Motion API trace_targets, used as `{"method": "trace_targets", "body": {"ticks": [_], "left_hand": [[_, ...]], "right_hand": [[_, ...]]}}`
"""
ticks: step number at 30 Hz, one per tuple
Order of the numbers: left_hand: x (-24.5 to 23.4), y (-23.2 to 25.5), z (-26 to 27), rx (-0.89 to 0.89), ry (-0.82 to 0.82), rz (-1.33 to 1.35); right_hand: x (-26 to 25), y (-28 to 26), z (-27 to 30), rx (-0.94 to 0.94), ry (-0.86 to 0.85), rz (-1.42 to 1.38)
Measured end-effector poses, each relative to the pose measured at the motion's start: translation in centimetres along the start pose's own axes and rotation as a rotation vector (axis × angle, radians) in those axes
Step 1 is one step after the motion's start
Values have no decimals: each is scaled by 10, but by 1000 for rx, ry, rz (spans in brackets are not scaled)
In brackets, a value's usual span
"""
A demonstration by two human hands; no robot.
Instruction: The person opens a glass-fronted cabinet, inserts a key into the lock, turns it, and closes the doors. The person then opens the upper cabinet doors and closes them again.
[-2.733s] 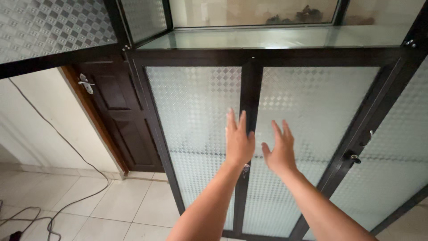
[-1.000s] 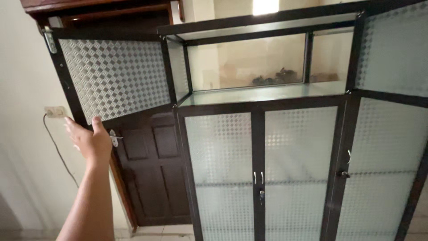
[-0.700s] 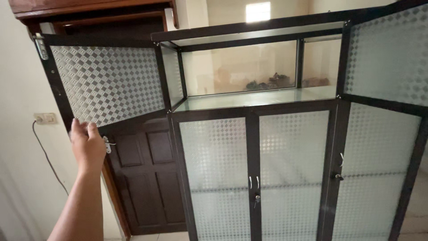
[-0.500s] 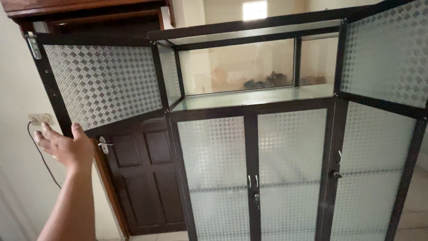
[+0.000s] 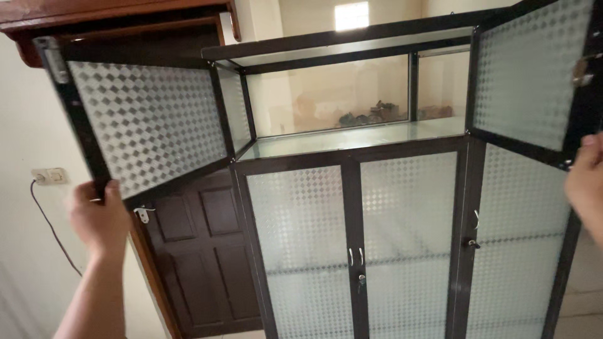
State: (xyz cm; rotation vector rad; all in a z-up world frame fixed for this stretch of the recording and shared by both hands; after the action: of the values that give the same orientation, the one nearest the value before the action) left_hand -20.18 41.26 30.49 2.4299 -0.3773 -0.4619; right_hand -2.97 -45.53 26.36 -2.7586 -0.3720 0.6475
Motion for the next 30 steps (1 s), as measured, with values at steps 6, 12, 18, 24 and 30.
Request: {"method": "trace_targets", "body": {"ticks": [6, 12, 18, 24, 30], "left_hand": [[50, 102, 54, 185, -119, 142], [100, 180, 98, 321, -249, 218], [166, 205, 113, 532, -311, 381], [206, 210, 115, 489, -335, 284], [198, 208, 109, 467, -349, 317]], "right_hand": [[5, -56, 12, -173, 90, -61], [15, -115, 11, -198, 16, -259], [13, -136, 6, -250, 80, -370], [15, -142, -3, -161, -81, -361], [9, -146, 6, -188, -70, -373]]}}
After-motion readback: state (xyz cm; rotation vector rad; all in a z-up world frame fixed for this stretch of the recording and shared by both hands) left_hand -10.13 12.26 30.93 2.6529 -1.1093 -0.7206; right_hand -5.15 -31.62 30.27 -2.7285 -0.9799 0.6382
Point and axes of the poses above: each hand's wrist, its own z-axis away from the middle knuckle, its own x-axis out of the palm, y = z × x, the point moved 3 cm from there along -z, towards the middle knuckle, and after that the axes turned 15 degrees about -y, right-handed, at the moved point
